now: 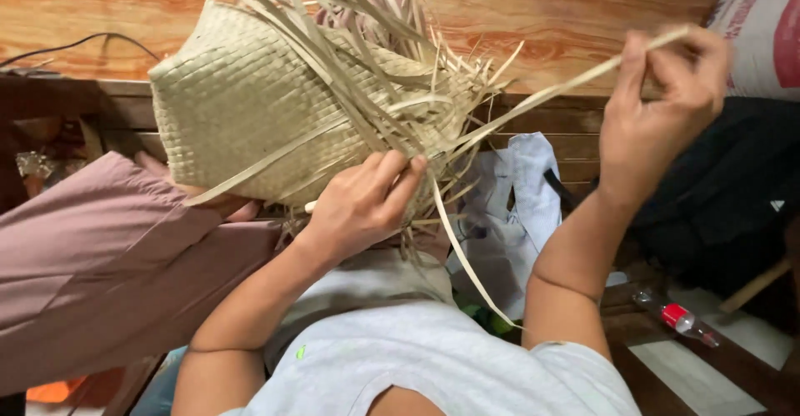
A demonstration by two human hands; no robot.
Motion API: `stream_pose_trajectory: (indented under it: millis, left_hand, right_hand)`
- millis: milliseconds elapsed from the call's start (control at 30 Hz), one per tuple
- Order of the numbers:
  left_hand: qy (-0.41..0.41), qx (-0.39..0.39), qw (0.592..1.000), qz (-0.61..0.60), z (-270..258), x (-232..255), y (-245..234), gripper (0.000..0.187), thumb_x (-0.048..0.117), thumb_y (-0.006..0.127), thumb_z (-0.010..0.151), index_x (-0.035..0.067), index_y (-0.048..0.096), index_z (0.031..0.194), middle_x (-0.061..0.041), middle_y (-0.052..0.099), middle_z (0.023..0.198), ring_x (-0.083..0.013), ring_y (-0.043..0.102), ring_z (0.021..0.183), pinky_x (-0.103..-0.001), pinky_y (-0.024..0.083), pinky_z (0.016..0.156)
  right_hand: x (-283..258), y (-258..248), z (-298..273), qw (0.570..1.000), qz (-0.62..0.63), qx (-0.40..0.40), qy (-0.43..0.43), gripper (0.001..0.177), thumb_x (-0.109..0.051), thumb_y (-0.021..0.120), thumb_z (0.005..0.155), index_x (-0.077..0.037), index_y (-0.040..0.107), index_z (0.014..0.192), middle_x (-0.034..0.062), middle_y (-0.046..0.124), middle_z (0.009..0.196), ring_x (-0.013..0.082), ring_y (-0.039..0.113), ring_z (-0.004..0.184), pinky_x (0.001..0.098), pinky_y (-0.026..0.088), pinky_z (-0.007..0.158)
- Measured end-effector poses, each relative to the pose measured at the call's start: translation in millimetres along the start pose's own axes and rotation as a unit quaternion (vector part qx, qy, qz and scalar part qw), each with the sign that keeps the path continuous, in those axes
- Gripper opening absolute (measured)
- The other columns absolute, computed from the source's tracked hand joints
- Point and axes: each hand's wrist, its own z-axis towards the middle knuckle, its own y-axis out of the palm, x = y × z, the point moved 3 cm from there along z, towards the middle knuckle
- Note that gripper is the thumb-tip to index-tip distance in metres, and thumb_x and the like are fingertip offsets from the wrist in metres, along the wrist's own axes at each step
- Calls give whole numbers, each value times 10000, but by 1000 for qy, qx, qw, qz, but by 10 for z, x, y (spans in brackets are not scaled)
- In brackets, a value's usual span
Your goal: A person is weaving a basket or bag using dried plant fibers, interlacing the strips with their hands and a small tool.
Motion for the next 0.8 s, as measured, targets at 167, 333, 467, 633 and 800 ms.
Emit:
stream_pose_trajectory:
  millis: [167,333,467,633,800]
  left_hand:
    - [-27,5,999,-26,-9,-47,24,213,27,568,748,-41,535,948,-92,436,813,-177,449,601,-247,372,475]
    - [-83,-11,995,-62,-102,-69,97,272,35,534,754,-44,500,1012,-107,427,833,-200,466,647,-265,393,523]
    - [-119,13,990,-69,-130,-81,87,267,11,548,725,-31,494,983,-111,453,845,-206,487,648,-273,405,522]
    - [-73,70,994,30,-112,-82,76,152,7,424,753,34,525,862,-45,396,692,-162,459,543,-201,405,459]
    - [-77,74,994,16,-137,-61,79,177,-12,441,753,14,551,888,-53,370,685,-153,423,500,-199,383,429]
  right_hand:
    - [-330,229,19,930,357,-50,70,155,161,413,873,73,529,926,121,517,808,169,455,661,247,412,627]
    - [-660,408,-142,879,385,-272,-67,409,-300,289,917,-21,558,1048,11,288,685,156,315,658,287,318,588]
    - [-823,371,-112,896,296,-327,-39,161,122,530,789,50,583,923,99,402,791,149,354,572,236,318,498]
    - [-739,379,-225,929,267,-256,-32,65,22,635,790,-4,628,849,98,554,752,239,579,662,304,480,592]
    - [-734,409,-290,927,279,-251,-14,67,51,643,775,24,636,836,136,563,717,253,578,624,328,471,543]
